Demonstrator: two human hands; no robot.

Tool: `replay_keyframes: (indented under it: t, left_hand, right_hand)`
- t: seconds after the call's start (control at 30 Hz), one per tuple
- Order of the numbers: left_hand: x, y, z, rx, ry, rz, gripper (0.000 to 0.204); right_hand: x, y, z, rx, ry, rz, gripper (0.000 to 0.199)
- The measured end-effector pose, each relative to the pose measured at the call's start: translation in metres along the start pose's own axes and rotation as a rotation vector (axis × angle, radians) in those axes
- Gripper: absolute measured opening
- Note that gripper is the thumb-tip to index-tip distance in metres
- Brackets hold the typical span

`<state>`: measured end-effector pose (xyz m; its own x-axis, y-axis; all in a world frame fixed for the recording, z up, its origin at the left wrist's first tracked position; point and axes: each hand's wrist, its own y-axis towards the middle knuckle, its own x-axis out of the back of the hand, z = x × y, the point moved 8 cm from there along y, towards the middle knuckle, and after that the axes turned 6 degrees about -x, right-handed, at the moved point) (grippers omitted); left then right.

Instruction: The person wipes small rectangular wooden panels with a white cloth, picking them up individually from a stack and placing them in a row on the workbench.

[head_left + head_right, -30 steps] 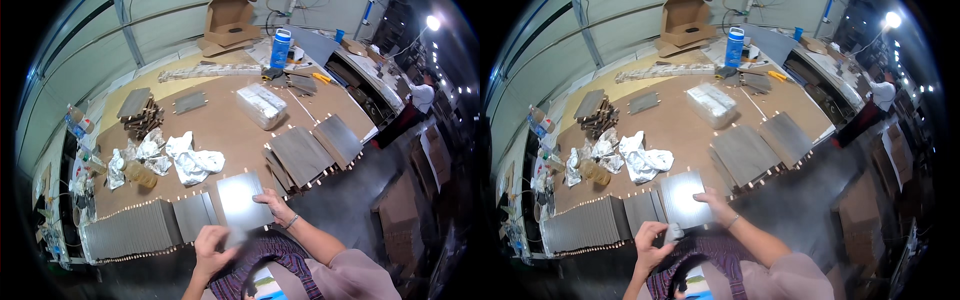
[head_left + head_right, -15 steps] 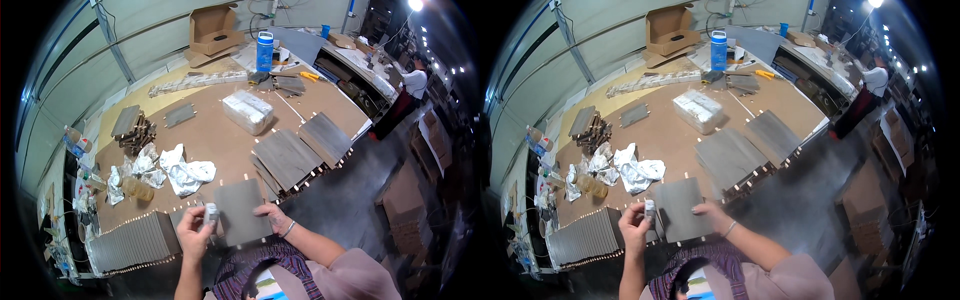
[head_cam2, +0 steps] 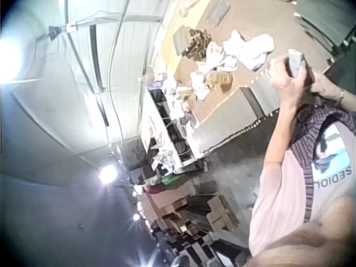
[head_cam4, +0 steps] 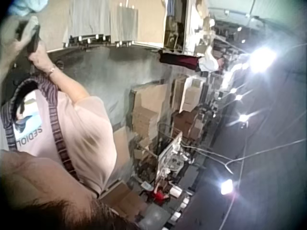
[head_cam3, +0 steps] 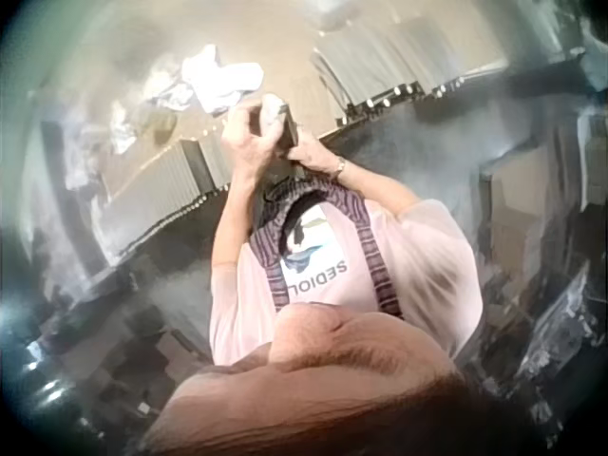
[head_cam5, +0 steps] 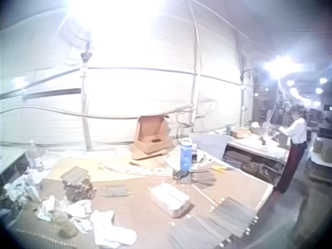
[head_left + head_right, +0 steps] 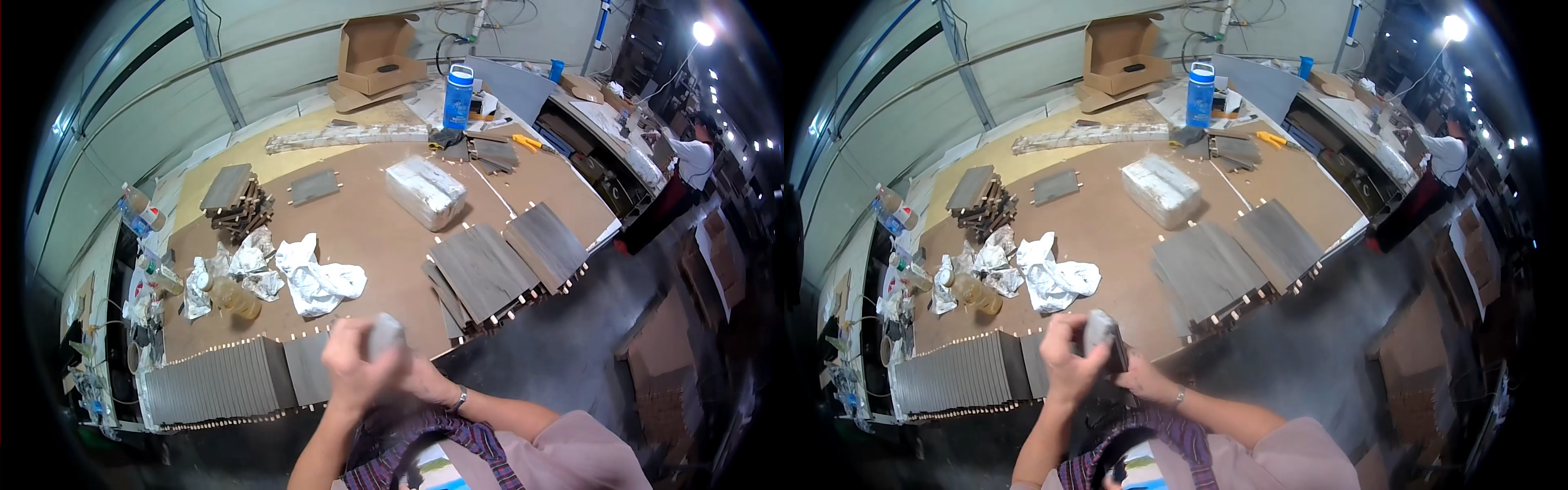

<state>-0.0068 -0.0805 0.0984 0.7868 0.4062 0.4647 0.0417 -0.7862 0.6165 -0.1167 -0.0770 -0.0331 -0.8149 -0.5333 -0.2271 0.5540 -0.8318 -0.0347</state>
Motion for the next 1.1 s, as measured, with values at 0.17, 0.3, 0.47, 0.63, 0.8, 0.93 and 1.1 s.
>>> replay_keyframes:
  t: [0.17,0.3,0.47,0.63,0.8,0.93,1.1]
  left_hand:
    - [0.017,-0.025,0.093,0.531,-0.223,-0.103,0.024]
    - [-0.002,-0.047,0.094,0.673,-0.500,-0.129,0.026]
    - [-0.013,-0.042,0.081,0.555,-0.349,-0.043,0.026]
    - [0.007,-0.031,0.022,0.093,-0.053,0.108,0.033]
    - [0.002,-0.041,-0.017,-0.155,0.089,0.233,0.039]
    - [-0.003,-0.042,-0.028,-0.202,-0.050,0.320,0.039]
    - [-0.025,-0.032,-0.038,-0.362,0.038,0.457,0.036]
  right_hand:
    - [-0.002,-0.010,-0.015,-0.394,0.681,0.141,0.048]
    - [0.000,-0.006,-0.006,-0.511,0.805,-0.006,0.065]
    - [0.000,0.007,0.007,-0.370,0.930,0.043,0.066]
    - [-0.007,0.012,-0.011,-0.387,1.076,0.192,0.069]
    - [-0.011,0.015,-0.003,-0.356,1.146,0.202,0.070]
    - [-0.006,0.024,-0.037,-0.407,1.169,0.127,0.069]
    - [-0.006,0.042,-0.077,-0.383,1.200,0.348,0.065]
